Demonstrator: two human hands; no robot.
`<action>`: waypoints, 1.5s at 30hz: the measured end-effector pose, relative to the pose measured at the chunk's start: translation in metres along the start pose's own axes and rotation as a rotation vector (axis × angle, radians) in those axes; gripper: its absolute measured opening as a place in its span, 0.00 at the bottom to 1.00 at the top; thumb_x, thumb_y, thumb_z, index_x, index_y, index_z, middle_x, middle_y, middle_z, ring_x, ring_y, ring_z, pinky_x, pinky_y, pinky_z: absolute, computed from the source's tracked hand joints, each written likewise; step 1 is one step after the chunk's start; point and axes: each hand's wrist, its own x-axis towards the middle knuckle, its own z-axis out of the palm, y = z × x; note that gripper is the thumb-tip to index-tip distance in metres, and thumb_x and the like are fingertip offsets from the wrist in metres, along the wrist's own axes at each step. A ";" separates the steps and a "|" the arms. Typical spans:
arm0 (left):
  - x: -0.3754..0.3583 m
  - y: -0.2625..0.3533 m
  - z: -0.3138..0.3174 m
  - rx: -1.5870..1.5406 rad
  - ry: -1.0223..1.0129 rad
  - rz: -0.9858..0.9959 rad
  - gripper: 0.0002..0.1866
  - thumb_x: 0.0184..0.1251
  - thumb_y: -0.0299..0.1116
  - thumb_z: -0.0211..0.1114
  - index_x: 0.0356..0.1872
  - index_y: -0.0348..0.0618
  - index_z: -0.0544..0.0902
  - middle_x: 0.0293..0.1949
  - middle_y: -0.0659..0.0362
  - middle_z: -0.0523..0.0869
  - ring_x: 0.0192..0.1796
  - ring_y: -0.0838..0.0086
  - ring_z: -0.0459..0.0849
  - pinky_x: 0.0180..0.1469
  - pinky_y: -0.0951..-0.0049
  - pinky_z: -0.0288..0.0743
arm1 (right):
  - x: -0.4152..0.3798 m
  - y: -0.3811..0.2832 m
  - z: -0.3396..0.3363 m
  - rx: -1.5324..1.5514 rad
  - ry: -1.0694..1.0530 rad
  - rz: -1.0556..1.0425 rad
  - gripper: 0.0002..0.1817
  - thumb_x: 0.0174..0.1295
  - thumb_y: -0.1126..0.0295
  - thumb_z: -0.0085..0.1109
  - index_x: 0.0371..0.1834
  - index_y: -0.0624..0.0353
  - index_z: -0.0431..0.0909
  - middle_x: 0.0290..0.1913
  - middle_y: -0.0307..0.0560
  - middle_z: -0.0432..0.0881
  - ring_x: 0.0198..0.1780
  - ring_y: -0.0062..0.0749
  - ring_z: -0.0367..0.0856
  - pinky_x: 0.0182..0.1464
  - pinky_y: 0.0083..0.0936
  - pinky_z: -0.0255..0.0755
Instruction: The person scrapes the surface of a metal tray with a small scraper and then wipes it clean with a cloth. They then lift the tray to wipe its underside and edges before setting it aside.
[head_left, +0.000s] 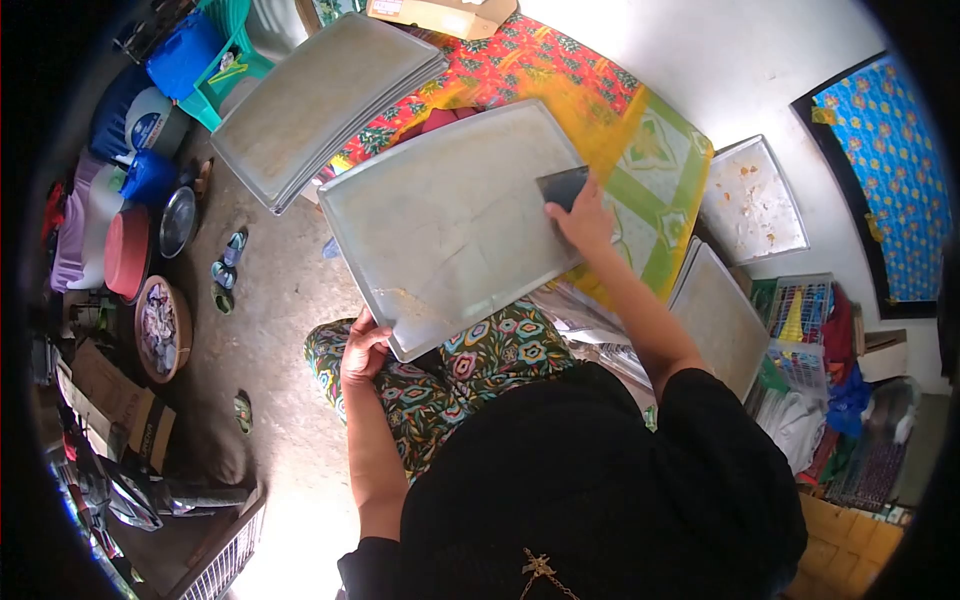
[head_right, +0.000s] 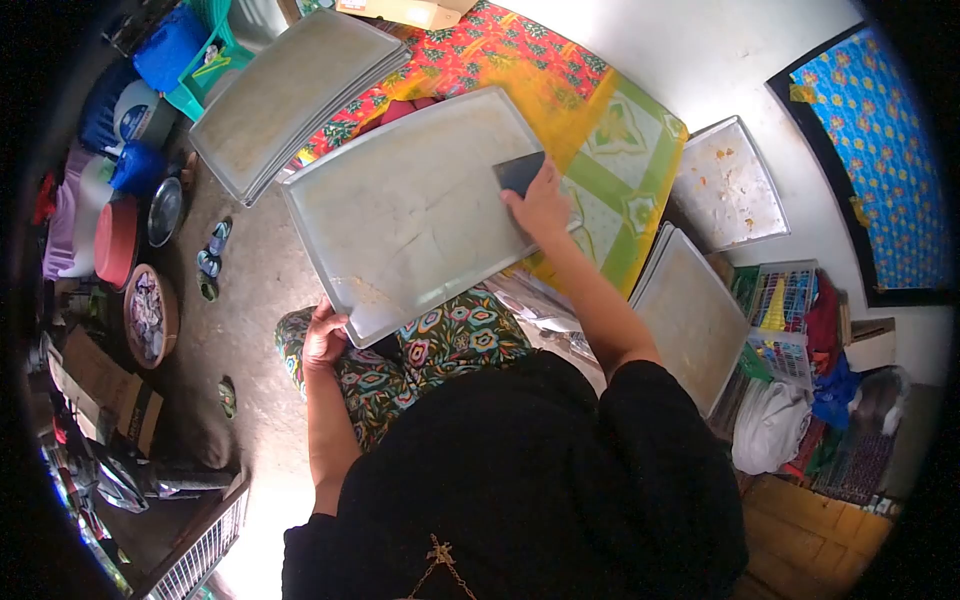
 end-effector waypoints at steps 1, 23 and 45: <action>0.000 0.001 0.002 0.024 0.006 -0.005 0.31 0.53 0.16 0.64 0.63 0.42 0.74 0.46 0.60 0.85 0.42 0.75 0.84 0.45 0.76 0.79 | 0.010 0.001 -0.002 0.036 0.012 0.082 0.59 0.53 0.44 0.68 0.76 0.68 0.42 0.71 0.64 0.62 0.67 0.53 0.69 0.61 0.47 0.68; 0.003 -0.004 -0.009 0.009 -0.011 0.004 0.30 0.54 0.16 0.65 0.62 0.42 0.76 0.49 0.59 0.86 0.42 0.73 0.86 0.44 0.75 0.80 | -0.043 -0.096 0.040 0.172 -0.073 -0.303 0.57 0.51 0.49 0.72 0.75 0.67 0.46 0.64 0.63 0.70 0.57 0.58 0.76 0.57 0.53 0.68; 0.001 0.002 0.005 0.008 -0.035 0.001 0.33 0.55 0.15 0.63 0.66 0.44 0.73 0.53 0.61 0.83 0.48 0.75 0.83 0.49 0.76 0.77 | -0.069 -0.152 0.039 0.276 -0.126 -0.399 0.56 0.50 0.49 0.70 0.74 0.66 0.48 0.64 0.62 0.70 0.56 0.58 0.77 0.58 0.53 0.67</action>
